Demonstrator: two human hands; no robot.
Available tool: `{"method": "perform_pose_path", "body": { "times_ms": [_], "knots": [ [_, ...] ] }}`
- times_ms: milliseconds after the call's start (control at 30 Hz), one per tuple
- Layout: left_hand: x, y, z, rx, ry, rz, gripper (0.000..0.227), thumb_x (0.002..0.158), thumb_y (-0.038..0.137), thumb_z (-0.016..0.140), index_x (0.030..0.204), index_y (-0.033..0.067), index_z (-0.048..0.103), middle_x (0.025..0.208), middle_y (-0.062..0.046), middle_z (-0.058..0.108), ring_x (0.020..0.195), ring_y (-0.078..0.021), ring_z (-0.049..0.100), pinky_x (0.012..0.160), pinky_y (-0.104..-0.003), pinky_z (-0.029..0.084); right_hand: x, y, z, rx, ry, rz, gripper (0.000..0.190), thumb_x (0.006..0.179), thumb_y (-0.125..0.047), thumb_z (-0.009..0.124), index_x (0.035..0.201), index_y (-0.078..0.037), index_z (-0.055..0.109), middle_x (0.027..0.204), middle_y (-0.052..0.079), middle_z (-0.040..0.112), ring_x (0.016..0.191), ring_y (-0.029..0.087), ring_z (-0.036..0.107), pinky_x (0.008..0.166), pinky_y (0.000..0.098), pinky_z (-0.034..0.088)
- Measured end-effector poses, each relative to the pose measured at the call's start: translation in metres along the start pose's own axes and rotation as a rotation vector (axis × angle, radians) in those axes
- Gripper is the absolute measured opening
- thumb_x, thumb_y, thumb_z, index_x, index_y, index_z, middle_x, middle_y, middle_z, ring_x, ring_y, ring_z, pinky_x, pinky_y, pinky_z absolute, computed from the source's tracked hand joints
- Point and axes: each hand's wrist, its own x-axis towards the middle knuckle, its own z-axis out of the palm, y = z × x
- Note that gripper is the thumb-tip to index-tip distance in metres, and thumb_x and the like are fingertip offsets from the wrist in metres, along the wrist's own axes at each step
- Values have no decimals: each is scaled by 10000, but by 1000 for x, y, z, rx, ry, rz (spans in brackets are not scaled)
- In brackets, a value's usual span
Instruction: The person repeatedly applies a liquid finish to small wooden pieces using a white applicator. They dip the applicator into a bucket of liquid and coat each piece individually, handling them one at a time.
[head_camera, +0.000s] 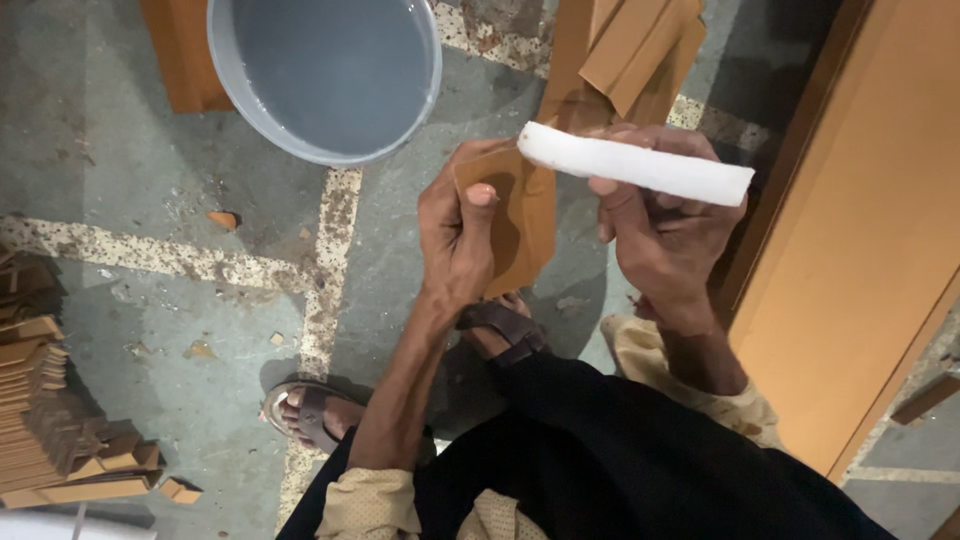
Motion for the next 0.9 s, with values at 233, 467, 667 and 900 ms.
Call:
{"method": "perform_pose_path", "body": {
  "times_ms": [233, 467, 667, 900],
  "knots": [
    [0, -12, -2, -38, 45, -6, 576, 1145, 497, 456, 1251, -20, 688, 1088, -80, 690, 864, -133, 650, 737, -285, 560, 6, -6, -14, -203, -240, 3, 282, 907, 141, 632, 1165, 29, 617, 1105, 168, 708, 1067, 227, 742, 725, 283, 607],
    [-12, -34, -15, -17, 189, -21, 465, 1145, 422, 485, 1246, 7, 668, 748, 40, 508, 664, -97, 429, 603, -297, 333, -13, -9, -26, -208, -430, 48, 334, 880, 118, 647, 1187, -13, 664, 1153, 132, 751, 1190, 256, 738, 1081, 403, 622],
    [-6, -38, -31, 56, 307, 38, 515, 1160, 424, 470, 783, 75, 438, 717, 71, 328, 613, -62, 287, 573, -265, 225, -22, -2, -41, -274, -561, 94, 339, 824, 82, 676, 1146, -21, 692, 1132, 135, 767, 1148, 254, 752, 931, 373, 658],
    [1, -14, -27, -16, 259, 11, 492, 1168, 439, 487, 891, 35, 528, 740, 57, 426, 672, -53, 360, 597, -268, 287, 45, 3, -42, 62, -329, -131, 277, 974, 83, 633, 1220, -34, 586, 1163, 162, 704, 961, 162, 752, 630, 217, 593]
  ]
}}
